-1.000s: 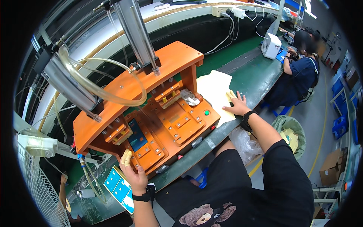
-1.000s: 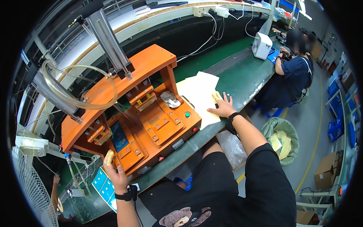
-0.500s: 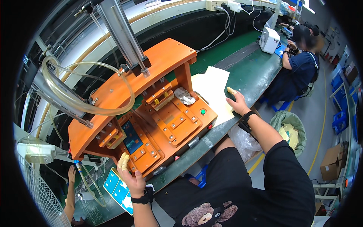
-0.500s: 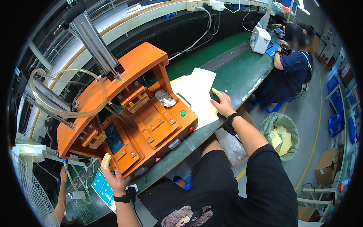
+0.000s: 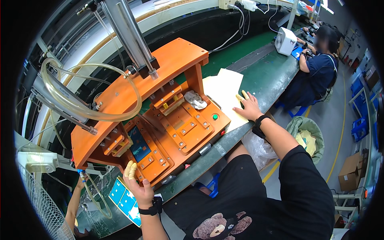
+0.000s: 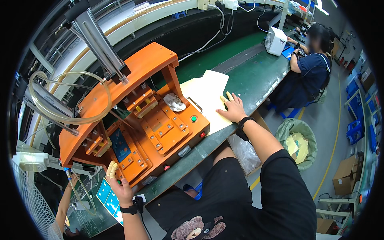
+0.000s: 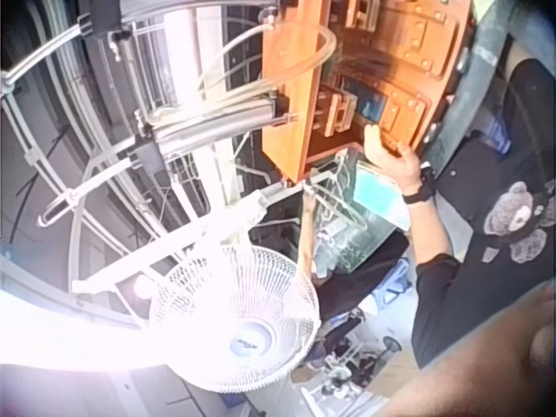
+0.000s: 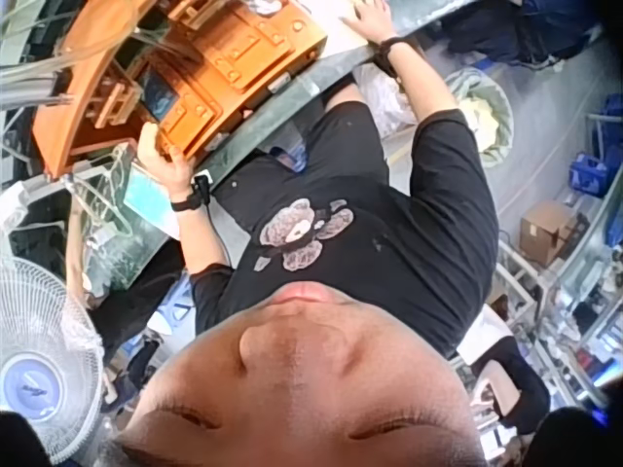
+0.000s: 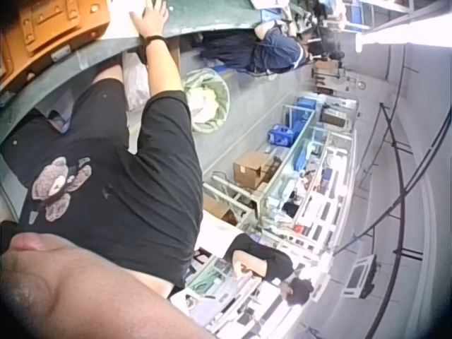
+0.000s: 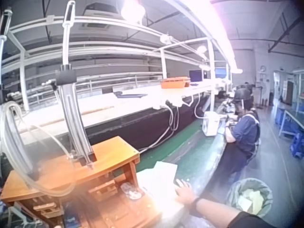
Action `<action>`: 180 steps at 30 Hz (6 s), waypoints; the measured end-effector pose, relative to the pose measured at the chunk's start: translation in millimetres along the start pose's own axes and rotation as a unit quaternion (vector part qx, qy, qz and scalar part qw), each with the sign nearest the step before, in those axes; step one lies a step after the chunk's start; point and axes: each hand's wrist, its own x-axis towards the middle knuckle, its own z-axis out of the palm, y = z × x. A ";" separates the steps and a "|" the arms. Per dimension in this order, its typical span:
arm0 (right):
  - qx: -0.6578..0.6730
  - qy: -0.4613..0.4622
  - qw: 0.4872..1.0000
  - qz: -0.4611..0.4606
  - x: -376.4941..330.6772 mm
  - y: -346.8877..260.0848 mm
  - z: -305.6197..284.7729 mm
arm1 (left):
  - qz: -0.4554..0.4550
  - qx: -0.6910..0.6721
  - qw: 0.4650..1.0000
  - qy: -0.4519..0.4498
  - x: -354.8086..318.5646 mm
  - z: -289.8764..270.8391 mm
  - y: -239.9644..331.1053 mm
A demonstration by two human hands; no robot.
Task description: Manually assembling plastic components for electronic products using a pneumatic press.
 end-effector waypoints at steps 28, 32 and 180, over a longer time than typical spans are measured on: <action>-0.095 -0.270 0.958 -0.018 59.2 -45.1 -28.9 | -0.005 -0.004 1.000 0.002 -0.7 0.9 -1.3; -0.104 -0.273 0.955 -0.039 44.1 -38.4 -31.1 | -0.007 -0.004 1.000 0.001 -0.1 0.8 -0.4; -0.139 -0.307 0.941 -0.043 45.7 -59.6 -3.7 | 0.007 -0.008 1.000 0.017 1.2 0.7 3.9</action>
